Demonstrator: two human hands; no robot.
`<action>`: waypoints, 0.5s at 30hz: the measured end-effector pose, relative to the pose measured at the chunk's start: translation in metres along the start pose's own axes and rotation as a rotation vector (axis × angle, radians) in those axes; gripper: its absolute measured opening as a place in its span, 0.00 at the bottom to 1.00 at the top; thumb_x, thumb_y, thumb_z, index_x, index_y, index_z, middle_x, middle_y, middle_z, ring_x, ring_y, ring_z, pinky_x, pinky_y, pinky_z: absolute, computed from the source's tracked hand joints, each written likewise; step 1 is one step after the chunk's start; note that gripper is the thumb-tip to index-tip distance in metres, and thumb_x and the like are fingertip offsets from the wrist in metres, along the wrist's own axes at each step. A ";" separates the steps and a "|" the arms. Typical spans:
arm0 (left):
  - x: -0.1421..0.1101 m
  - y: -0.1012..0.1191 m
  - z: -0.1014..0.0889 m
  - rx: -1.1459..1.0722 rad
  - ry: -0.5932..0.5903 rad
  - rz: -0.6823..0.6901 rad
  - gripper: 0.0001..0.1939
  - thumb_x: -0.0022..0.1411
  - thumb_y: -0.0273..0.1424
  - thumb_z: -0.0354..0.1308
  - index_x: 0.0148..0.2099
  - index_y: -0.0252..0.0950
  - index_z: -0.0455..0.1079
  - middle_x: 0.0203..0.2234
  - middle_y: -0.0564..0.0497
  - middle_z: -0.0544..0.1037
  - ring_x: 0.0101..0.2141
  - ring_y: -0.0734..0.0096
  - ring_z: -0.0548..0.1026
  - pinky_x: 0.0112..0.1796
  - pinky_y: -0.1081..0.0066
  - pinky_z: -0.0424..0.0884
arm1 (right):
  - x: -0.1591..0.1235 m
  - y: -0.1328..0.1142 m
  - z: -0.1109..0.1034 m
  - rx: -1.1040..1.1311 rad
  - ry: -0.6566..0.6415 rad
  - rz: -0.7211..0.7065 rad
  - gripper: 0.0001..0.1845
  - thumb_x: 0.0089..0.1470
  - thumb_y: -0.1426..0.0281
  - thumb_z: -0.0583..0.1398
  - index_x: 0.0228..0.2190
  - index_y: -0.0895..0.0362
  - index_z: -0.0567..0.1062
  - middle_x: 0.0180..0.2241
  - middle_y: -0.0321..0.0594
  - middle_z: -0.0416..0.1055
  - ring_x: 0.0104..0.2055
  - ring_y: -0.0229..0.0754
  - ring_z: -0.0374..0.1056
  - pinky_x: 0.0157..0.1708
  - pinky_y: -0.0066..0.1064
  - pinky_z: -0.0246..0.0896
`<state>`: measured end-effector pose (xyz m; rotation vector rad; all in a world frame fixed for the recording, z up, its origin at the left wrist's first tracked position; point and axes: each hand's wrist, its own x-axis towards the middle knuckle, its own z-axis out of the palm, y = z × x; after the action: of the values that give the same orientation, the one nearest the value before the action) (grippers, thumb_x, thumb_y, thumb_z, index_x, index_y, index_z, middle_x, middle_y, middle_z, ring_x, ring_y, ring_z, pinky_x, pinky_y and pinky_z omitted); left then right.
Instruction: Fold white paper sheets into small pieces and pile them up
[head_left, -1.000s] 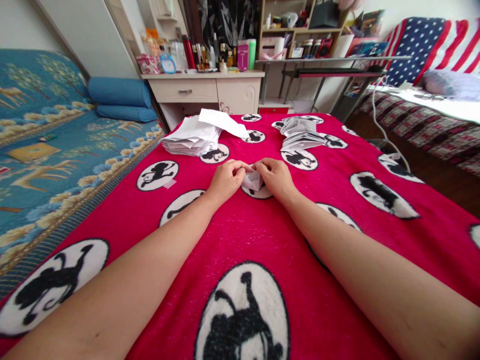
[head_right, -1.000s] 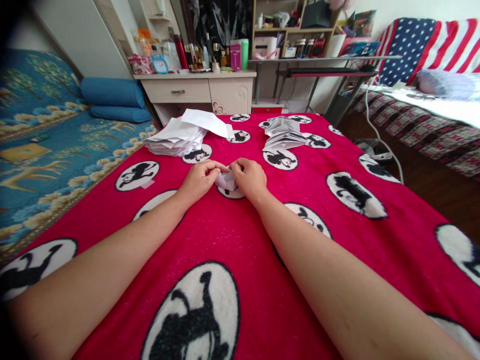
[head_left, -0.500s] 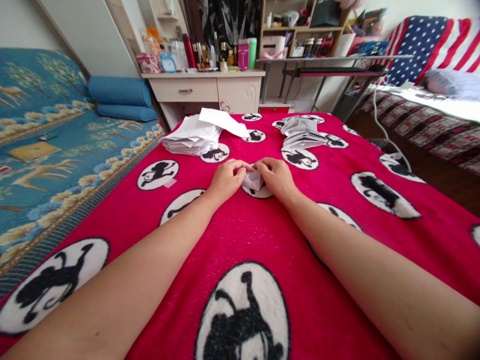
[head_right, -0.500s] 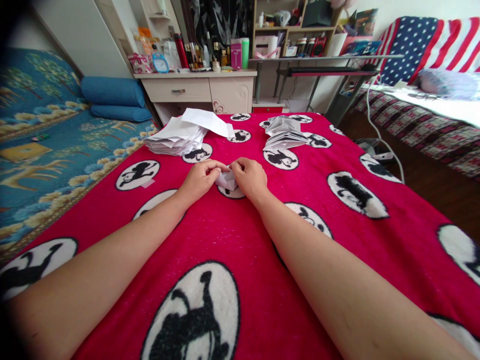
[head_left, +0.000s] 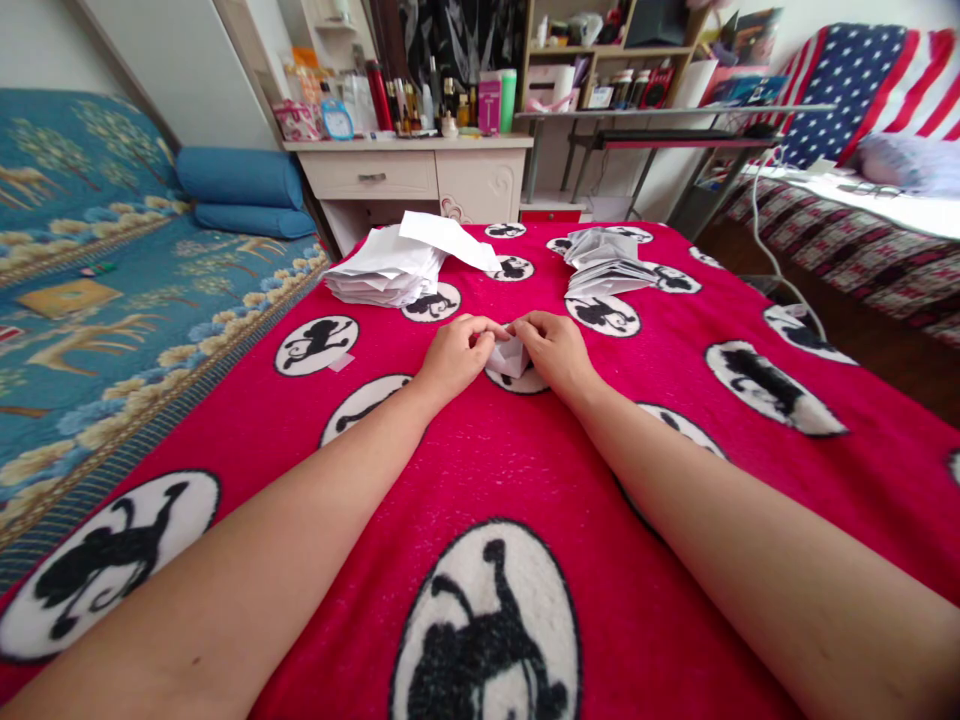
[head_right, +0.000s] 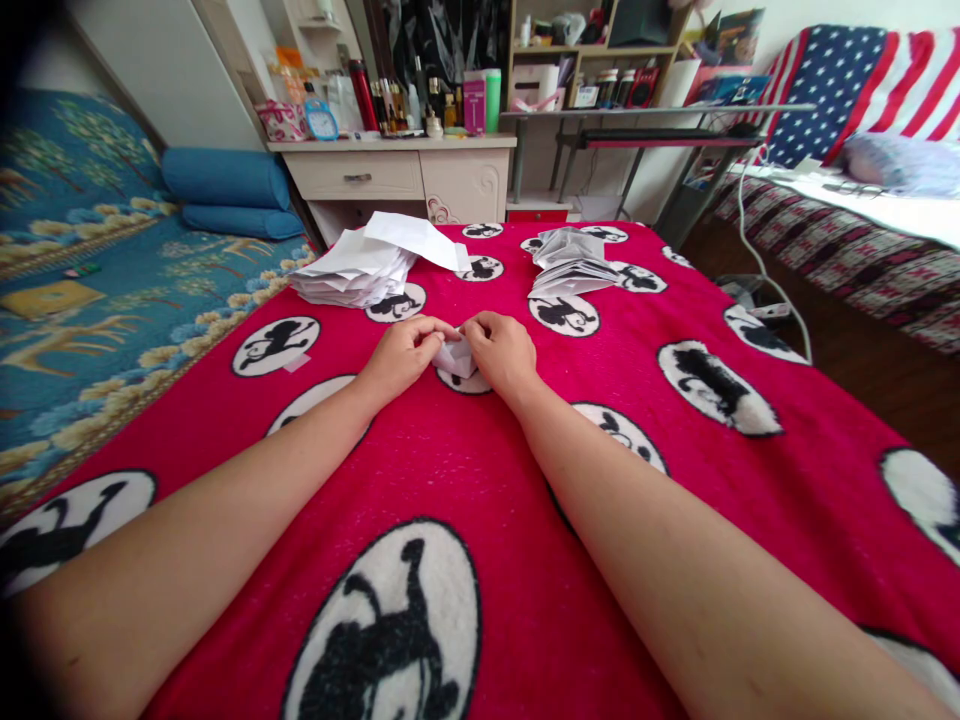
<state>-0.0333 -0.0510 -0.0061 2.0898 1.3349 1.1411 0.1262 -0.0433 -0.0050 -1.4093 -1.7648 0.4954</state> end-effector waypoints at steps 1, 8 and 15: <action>0.000 0.000 0.000 0.001 0.001 0.000 0.15 0.58 0.24 0.48 0.38 0.36 0.77 0.38 0.48 0.81 0.40 0.67 0.76 0.44 0.68 0.69 | 0.000 0.000 0.000 0.001 0.001 0.001 0.18 0.53 0.64 0.52 0.29 0.58 0.80 0.24 0.38 0.70 0.26 0.37 0.61 0.25 0.27 0.49; 0.000 0.002 0.000 0.003 -0.003 -0.010 0.15 0.58 0.24 0.48 0.39 0.35 0.77 0.38 0.47 0.80 0.39 0.67 0.75 0.43 0.69 0.69 | -0.001 0.001 0.000 0.010 0.003 -0.004 0.17 0.53 0.64 0.53 0.28 0.57 0.80 0.24 0.37 0.70 0.26 0.37 0.61 0.25 0.27 0.49; 0.000 0.001 0.000 0.006 0.004 -0.007 0.15 0.58 0.24 0.49 0.38 0.35 0.77 0.38 0.48 0.80 0.39 0.68 0.75 0.43 0.70 0.69 | 0.000 0.000 0.000 0.003 0.005 -0.002 0.17 0.53 0.65 0.53 0.28 0.57 0.80 0.24 0.37 0.70 0.26 0.37 0.61 0.25 0.28 0.49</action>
<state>-0.0327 -0.0518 -0.0051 2.0865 1.3486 1.1402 0.1263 -0.0432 -0.0055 -1.4052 -1.7608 0.4925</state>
